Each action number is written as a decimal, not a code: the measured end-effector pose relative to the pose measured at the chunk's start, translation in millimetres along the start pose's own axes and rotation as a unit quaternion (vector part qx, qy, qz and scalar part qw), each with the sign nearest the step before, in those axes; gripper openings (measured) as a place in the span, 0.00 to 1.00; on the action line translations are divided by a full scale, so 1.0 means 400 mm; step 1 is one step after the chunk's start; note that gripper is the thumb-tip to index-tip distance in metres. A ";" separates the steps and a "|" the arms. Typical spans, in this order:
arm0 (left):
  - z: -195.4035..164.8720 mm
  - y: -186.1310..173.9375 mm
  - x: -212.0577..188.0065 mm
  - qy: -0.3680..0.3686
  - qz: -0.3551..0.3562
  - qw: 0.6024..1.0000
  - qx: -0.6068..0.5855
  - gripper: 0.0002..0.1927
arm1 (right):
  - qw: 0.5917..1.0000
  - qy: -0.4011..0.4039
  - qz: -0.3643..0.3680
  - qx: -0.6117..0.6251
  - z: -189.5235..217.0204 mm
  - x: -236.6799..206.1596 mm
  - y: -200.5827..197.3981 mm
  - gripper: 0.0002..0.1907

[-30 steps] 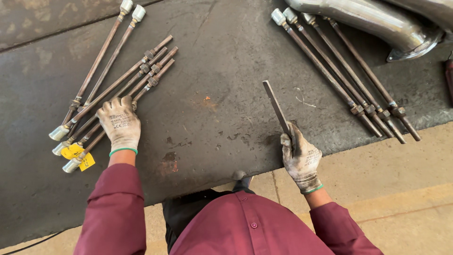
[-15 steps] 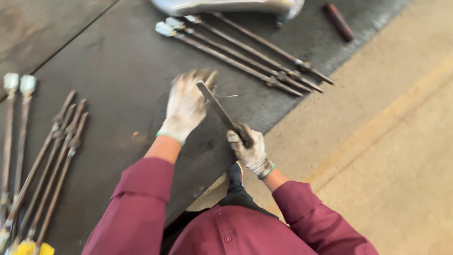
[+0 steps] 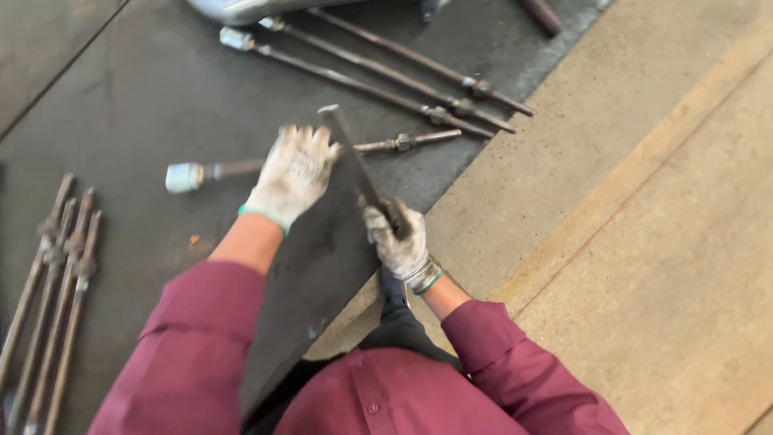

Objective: The person holds a metal tube with a fitting on a workbench and files its end using a hand file, working the file back and forth. They rotate or reposition the tube, finish it, set it aside with completed tubes, and pick up the next tube to repeat the filing.

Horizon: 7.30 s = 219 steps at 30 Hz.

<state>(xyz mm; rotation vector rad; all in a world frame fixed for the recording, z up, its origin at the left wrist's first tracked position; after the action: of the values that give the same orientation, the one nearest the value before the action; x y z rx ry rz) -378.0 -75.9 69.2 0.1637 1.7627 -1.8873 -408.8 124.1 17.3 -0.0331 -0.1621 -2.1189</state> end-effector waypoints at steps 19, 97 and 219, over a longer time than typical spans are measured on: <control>-0.042 0.508 -0.700 -0.349 -0.248 0.869 -0.248 0.22 | 0.863 -0.047 0.292 -0.410 0.033 0.018 0.088 0.07; -0.031 0.488 -0.700 -0.341 -0.242 0.870 -0.261 0.21 | 0.696 -0.151 0.385 -0.587 0.094 0.008 0.182 0.12; 0.063 0.670 -1.002 -0.306 -0.247 0.884 -0.251 0.23 | 0.834 -0.099 0.295 -0.455 0.163 -0.272 0.497 0.07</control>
<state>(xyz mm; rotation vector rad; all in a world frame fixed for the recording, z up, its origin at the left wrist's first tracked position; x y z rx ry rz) 91.0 24.2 13.1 -1.0482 1.8385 -1.4504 -185.4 121.5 92.6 -0.7693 0.6727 -1.3901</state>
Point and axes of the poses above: each hand's wrist, its own x-axis towards the middle knuckle, its own y-axis out of the palm, z = x × y, the point moved 1 cm from there along x, towards the middle knuckle, and after that the axes turned 12 degrees about z, right-handed, at the moved point
